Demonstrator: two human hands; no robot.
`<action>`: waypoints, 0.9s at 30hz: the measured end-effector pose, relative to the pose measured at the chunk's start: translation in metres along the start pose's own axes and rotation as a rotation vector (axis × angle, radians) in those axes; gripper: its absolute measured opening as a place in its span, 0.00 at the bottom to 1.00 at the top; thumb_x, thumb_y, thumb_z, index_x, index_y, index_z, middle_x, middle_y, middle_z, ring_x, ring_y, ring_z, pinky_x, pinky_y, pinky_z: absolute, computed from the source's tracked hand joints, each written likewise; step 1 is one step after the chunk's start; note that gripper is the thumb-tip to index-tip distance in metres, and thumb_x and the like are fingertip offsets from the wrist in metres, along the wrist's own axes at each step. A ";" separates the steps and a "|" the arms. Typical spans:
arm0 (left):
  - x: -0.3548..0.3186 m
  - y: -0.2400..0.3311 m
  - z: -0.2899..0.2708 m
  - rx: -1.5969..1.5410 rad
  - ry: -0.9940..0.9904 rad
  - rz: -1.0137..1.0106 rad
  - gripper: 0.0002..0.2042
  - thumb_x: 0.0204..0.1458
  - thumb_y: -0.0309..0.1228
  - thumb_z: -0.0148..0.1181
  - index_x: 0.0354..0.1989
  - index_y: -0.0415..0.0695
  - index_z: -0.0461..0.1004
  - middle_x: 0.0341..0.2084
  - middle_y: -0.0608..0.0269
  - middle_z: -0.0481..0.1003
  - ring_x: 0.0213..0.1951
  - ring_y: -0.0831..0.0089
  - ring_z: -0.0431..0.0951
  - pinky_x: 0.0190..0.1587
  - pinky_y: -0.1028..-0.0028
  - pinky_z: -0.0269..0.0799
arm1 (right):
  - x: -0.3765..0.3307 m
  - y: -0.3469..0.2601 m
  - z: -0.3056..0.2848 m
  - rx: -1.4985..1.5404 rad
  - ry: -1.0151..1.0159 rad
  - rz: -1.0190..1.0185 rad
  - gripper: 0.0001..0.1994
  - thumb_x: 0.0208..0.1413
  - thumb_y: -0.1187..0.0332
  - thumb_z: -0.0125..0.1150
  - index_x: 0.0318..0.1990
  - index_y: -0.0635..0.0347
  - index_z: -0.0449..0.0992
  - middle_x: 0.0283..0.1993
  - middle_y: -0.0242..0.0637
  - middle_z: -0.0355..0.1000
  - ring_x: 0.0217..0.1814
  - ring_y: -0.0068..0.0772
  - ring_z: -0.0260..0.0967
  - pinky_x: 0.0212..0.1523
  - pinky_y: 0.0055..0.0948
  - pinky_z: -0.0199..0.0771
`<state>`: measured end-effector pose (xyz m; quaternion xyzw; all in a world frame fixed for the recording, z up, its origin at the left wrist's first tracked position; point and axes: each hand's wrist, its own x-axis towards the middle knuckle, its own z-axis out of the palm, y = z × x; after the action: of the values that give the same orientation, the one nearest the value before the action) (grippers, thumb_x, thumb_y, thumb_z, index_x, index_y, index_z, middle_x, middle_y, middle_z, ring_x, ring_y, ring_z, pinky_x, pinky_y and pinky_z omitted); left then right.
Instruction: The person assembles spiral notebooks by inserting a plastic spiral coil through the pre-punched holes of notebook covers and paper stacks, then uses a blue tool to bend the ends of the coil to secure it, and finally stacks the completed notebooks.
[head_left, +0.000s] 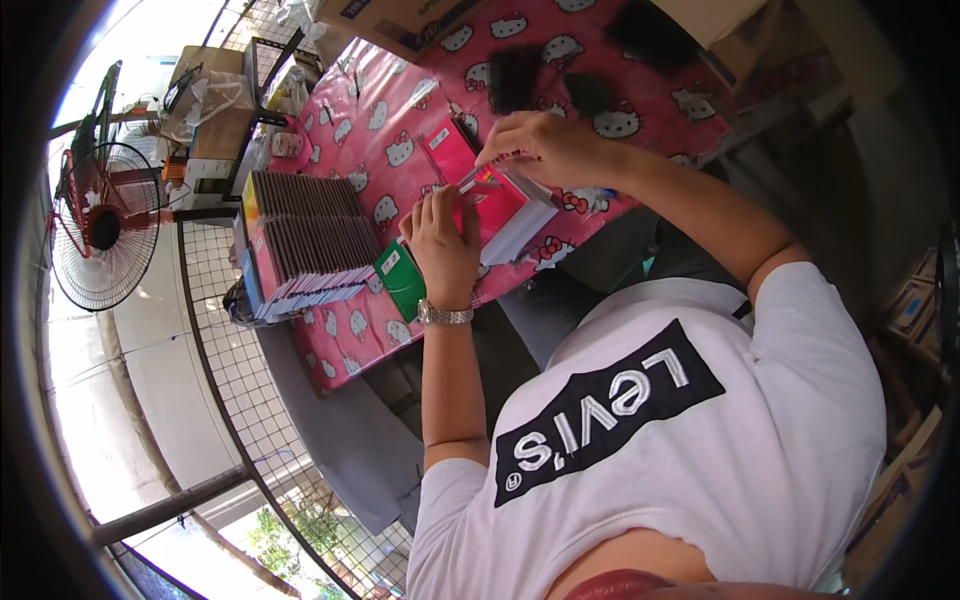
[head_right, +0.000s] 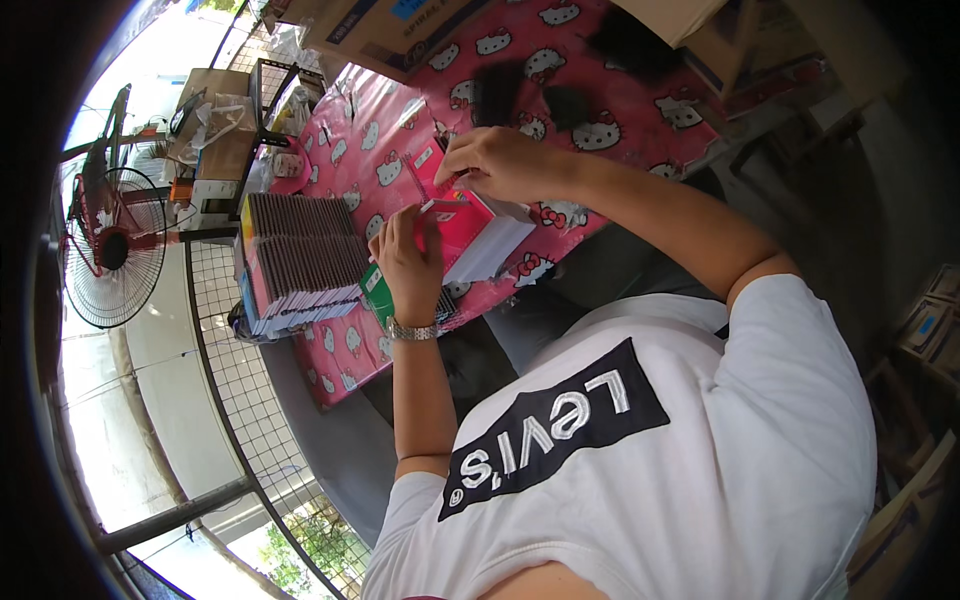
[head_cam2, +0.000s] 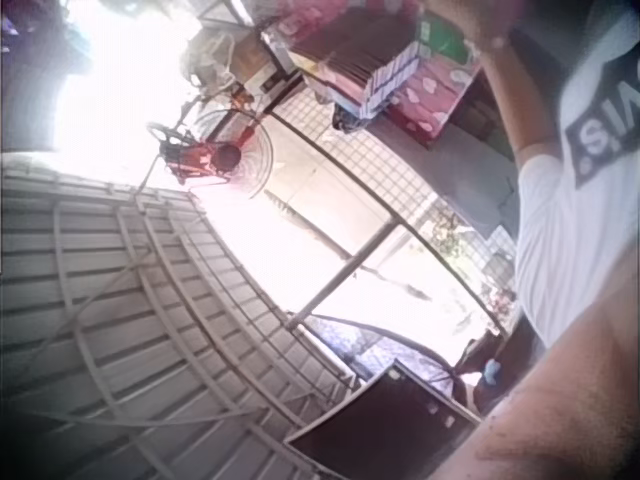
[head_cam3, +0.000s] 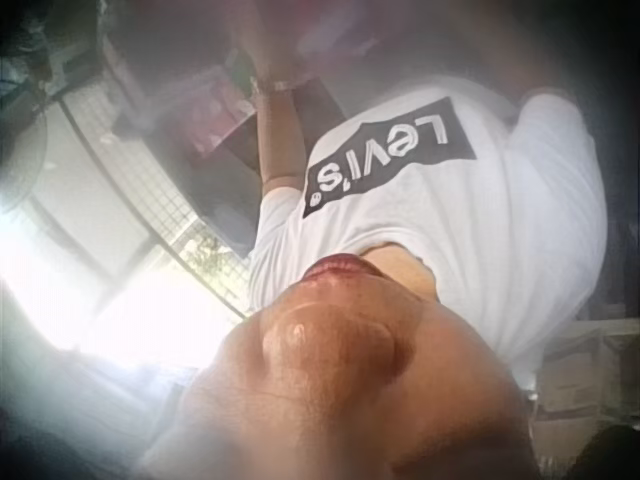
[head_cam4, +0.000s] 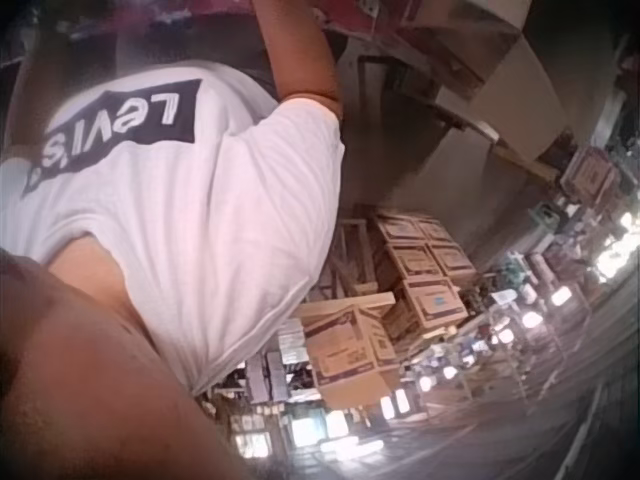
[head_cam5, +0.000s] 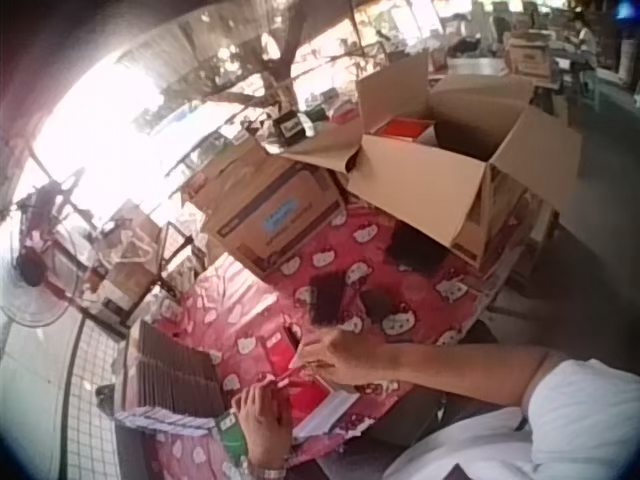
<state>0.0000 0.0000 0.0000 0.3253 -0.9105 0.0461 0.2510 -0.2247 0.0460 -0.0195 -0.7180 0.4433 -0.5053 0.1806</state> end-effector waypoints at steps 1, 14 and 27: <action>0.002 0.001 -0.001 -0.020 0.009 0.005 0.11 0.53 0.32 0.62 0.43 0.44 0.75 0.35 0.59 0.78 0.39 0.61 0.77 0.47 0.64 0.63 | 0.001 -0.005 -0.001 0.051 -0.015 0.036 0.11 0.52 0.76 0.64 0.44 0.56 0.80 0.46 0.37 0.71 0.45 0.35 0.73 0.45 0.32 0.74; 0.013 0.004 -0.004 -0.125 -0.063 0.015 0.09 0.54 0.30 0.61 0.41 0.42 0.74 0.33 0.59 0.77 0.39 0.60 0.76 0.46 0.62 0.64 | -0.008 -0.004 0.011 0.105 0.057 0.009 0.13 0.51 0.82 0.59 0.43 0.58 0.80 0.40 0.36 0.70 0.41 0.34 0.72 0.43 0.30 0.73; 0.015 0.012 -0.001 -0.120 -0.077 0.007 0.07 0.56 0.29 0.56 0.41 0.42 0.73 0.34 0.58 0.77 0.39 0.59 0.75 0.45 0.61 0.64 | 0.002 0.002 0.006 -0.119 -0.086 -0.151 0.16 0.49 0.78 0.62 0.47 0.58 0.77 0.41 0.38 0.68 0.36 0.42 0.74 0.40 0.35 0.75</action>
<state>-0.0171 0.0014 0.0096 0.3081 -0.9217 -0.0204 0.2348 -0.2204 0.0417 -0.0223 -0.7798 0.4090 -0.4591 0.1178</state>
